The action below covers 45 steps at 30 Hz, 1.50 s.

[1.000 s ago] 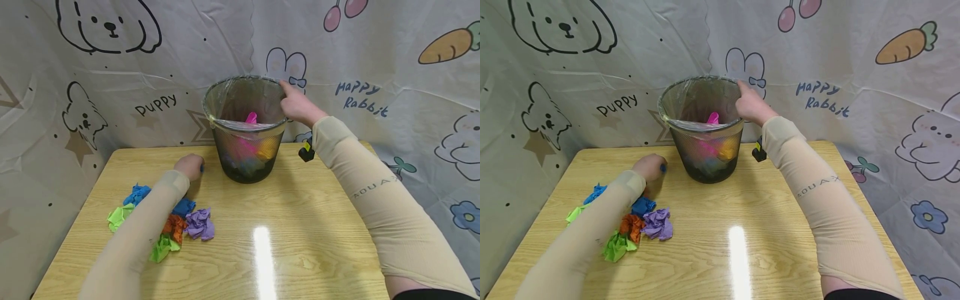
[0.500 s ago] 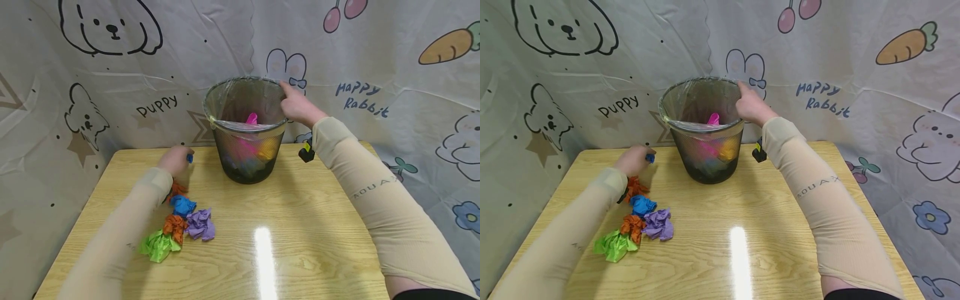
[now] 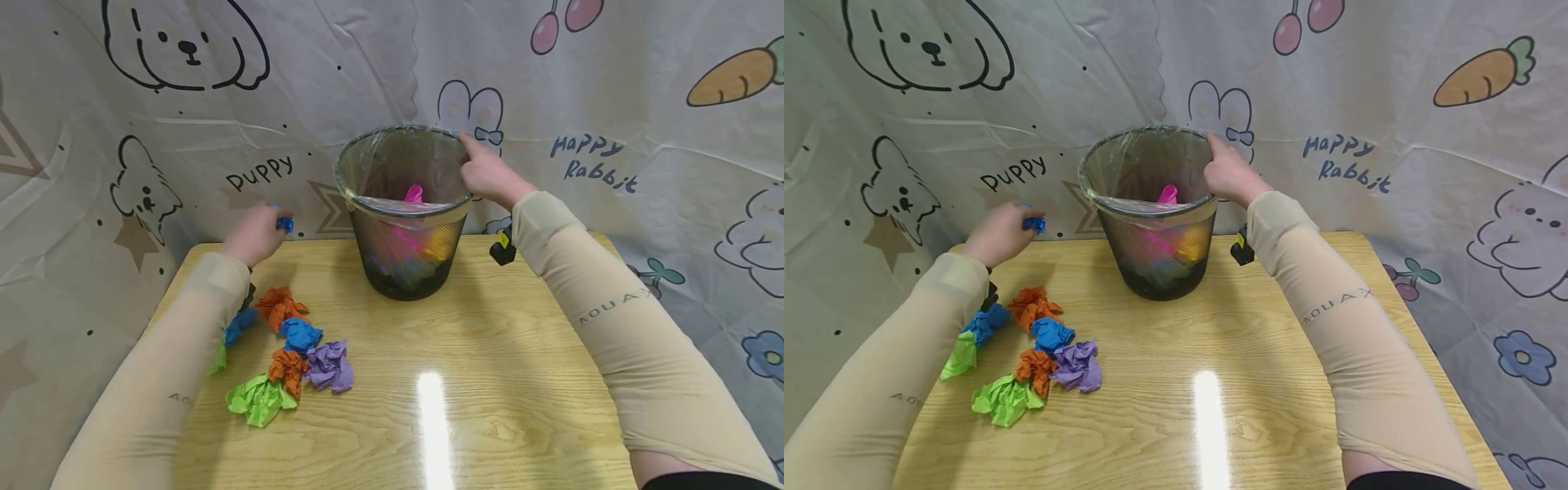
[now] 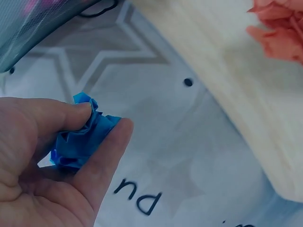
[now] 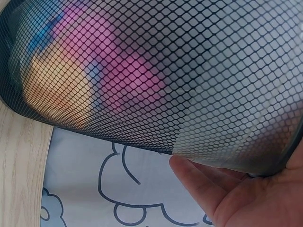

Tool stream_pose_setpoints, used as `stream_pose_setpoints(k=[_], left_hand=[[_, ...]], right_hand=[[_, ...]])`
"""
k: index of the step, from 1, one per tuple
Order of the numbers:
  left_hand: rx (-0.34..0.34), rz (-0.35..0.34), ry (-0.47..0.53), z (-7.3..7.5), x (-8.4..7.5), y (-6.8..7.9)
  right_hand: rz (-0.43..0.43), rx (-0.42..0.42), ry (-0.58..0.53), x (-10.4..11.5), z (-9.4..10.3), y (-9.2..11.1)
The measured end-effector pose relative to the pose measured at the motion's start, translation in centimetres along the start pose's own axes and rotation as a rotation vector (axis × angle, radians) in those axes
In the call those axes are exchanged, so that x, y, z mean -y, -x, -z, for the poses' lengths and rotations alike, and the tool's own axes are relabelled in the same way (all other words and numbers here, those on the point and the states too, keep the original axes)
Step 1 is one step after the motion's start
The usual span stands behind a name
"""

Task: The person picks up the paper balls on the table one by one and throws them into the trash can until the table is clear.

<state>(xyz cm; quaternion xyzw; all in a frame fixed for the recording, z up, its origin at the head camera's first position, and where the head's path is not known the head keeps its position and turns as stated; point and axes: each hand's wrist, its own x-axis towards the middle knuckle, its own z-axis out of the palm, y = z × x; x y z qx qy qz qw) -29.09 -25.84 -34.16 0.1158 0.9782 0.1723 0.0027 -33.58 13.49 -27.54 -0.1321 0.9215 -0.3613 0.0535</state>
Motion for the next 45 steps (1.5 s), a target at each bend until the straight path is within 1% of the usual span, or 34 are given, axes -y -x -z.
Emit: stream_pose_setpoints(k=[4, 9, 14, 18, 22, 27, 33, 35, 39, 45], left_hand=[[-0.043, 0.018, 0.018, 1.6, -0.6, 0.1], [-0.109, 0.003, 0.052, 3.7, -1.6, 0.0], [-0.175, -0.022, 0.070, 5.7, -2.9, -0.4], [-0.203, -0.040, 0.076, 6.9, -4.0, -0.7], [-0.227, -0.065, 0.085, 7.6, -5.2, -1.0], [-0.246, -0.106, 0.093, 8.1, -7.1, -1.4], [-0.227, -0.172, 0.114, 8.3, -10.3, -2.0], [-0.214, -0.202, 0.122, 8.3, -11.3, -2.3], [-0.183, -0.258, 0.103, 8.0, -13.1, -2.9], [-0.104, -0.314, 0.068, 7.2, -15.1, -4.1]], right_hand=[[0.002, 0.002, -0.009, 0.0, 0.0, 0.0], [-0.005, -0.002, -0.017, 0.0, 0.0, 0.0], [-0.007, -0.002, -0.016, -0.1, 0.1, -0.1], [-0.001, 0.001, -0.018, 0.0, 0.1, 0.0], [-0.002, 0.000, -0.016, -0.1, 0.1, 0.0], [-0.010, 0.002, -0.017, -0.1, 0.1, 0.0], [-0.009, 0.000, -0.015, -0.1, 0.1, 0.0], [-0.008, 0.000, -0.014, -0.1, 0.2, 0.0], [-0.012, -0.001, -0.019, 0.0, 0.1, 0.0], [-0.012, 0.004, -0.030, 0.0, 0.0, 0.1]])
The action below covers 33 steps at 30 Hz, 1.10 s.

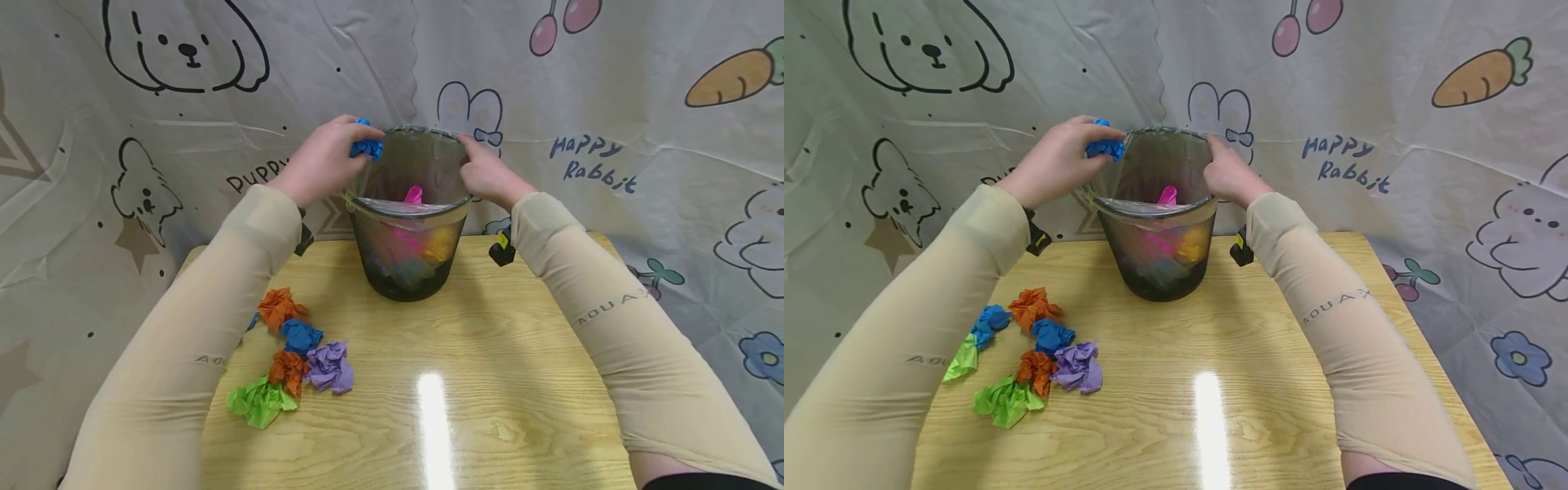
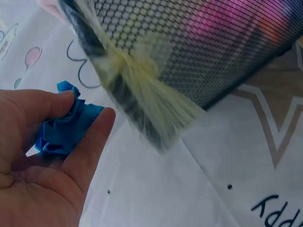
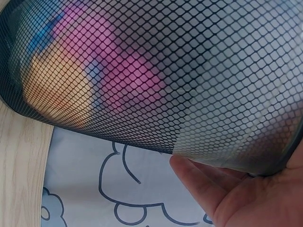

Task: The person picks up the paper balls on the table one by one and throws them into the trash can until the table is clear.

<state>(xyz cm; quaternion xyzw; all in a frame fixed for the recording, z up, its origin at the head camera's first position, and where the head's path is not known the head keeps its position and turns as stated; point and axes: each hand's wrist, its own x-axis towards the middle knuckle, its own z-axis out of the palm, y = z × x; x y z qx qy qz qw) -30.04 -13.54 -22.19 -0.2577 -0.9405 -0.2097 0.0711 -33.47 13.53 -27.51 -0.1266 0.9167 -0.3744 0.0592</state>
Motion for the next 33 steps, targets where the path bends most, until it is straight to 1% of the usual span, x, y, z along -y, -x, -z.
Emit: stream_pose_setpoints(k=[2, 7, 10, 14, 23, 30, 33], left_hand=[[0.022, -0.013, -0.005, -0.4, -0.3, -0.5], [0.086, -0.020, -0.024, -1.6, -0.7, -1.5], [0.118, -0.018, -0.027, -2.2, -0.8, -1.7], [0.140, -0.012, -0.031, -2.7, -0.7, -1.7], [0.180, 0.014, -0.044, -3.0, -0.6, -1.3], [0.199, 0.024, -0.063, -3.1, -0.7, -1.5], [0.207, 0.044, -0.076, -3.0, -0.9, -1.5]], right_hand=[[0.003, 0.001, 0.002, 0.0, 0.0, 0.0], [0.008, 0.000, -0.002, -0.1, 0.1, 0.0], [0.009, -0.002, -0.003, -0.2, 0.0, -0.1], [0.008, -0.007, -0.008, -0.3, -0.1, -0.1], [0.022, -0.016, -0.002, -0.3, -0.4, -0.1], [0.018, -0.015, 0.015, -0.4, -0.3, 0.0], [0.024, -0.020, 0.016, -0.3, -0.2, 0.0]])
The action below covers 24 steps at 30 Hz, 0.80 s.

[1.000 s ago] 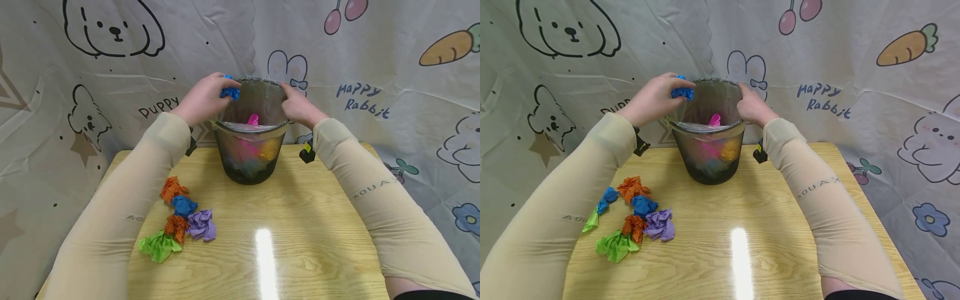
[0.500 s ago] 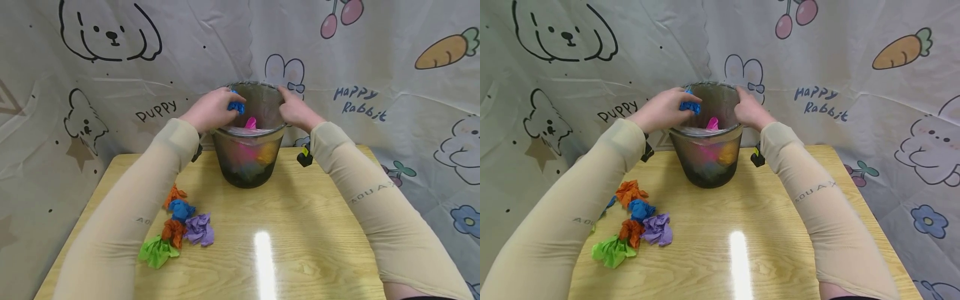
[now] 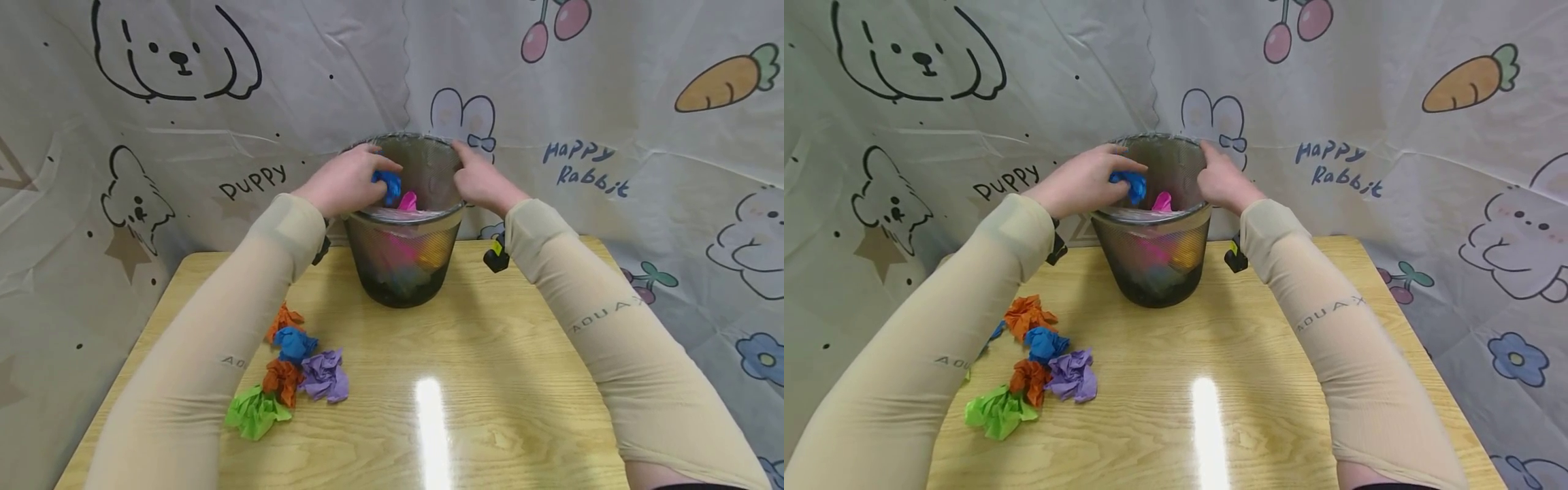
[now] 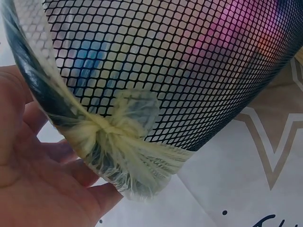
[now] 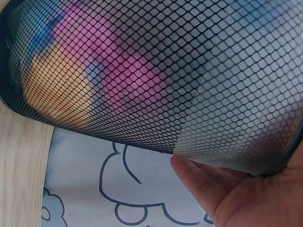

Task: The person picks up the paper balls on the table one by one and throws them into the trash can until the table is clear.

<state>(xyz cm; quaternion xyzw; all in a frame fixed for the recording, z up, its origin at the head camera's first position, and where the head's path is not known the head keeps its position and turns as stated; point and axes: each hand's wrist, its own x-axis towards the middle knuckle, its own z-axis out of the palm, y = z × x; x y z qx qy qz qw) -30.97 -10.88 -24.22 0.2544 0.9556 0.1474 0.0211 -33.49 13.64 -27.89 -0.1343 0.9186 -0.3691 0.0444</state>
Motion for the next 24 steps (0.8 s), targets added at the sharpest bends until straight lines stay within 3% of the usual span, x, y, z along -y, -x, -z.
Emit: stream_pose_setpoints(k=[13, 24], left_hand=[[-0.030, 0.027, -0.097, 0.3, 0.5, 0.2], [-0.047, 0.095, -0.054, 1.0, 1.9, 1.6]], right_hand=[[-0.004, 0.000, 0.000, 0.2, 0.1, -0.1], [0.000, -0.001, 0.011, 0.0, 0.1, -0.1]])
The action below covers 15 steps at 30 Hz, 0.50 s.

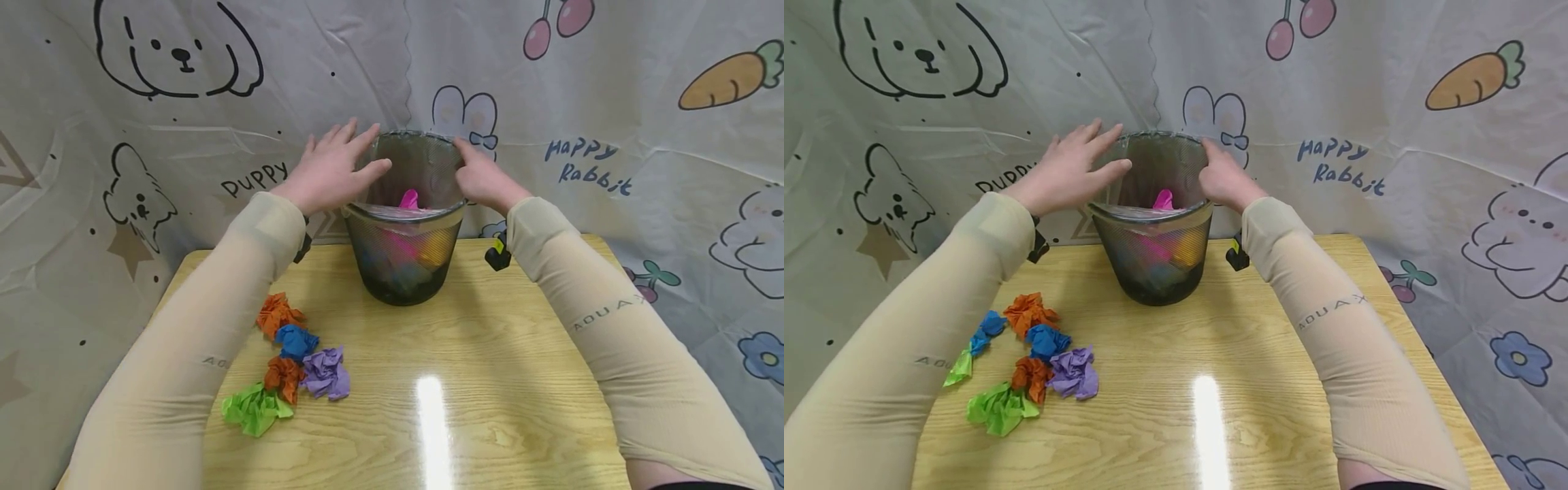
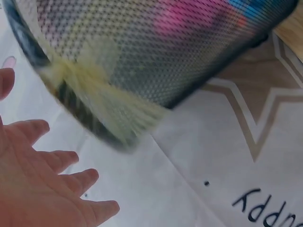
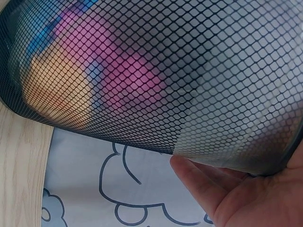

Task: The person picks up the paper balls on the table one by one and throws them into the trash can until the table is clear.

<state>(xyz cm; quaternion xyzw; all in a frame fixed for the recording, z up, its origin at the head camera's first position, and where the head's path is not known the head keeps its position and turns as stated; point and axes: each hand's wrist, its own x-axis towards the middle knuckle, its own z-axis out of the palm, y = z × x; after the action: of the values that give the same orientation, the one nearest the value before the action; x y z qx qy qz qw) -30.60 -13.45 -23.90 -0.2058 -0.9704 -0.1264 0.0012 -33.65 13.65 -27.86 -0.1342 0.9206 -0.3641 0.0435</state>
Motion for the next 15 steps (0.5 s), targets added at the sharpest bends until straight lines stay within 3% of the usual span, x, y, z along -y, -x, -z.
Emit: stream_pose_setpoints(k=[15], left_hand=[[-0.033, 0.078, 0.046, 1.3, 5.6, 3.1]], right_hand=[[-0.015, 0.004, -0.003, 0.2, -0.1, 0.1]])
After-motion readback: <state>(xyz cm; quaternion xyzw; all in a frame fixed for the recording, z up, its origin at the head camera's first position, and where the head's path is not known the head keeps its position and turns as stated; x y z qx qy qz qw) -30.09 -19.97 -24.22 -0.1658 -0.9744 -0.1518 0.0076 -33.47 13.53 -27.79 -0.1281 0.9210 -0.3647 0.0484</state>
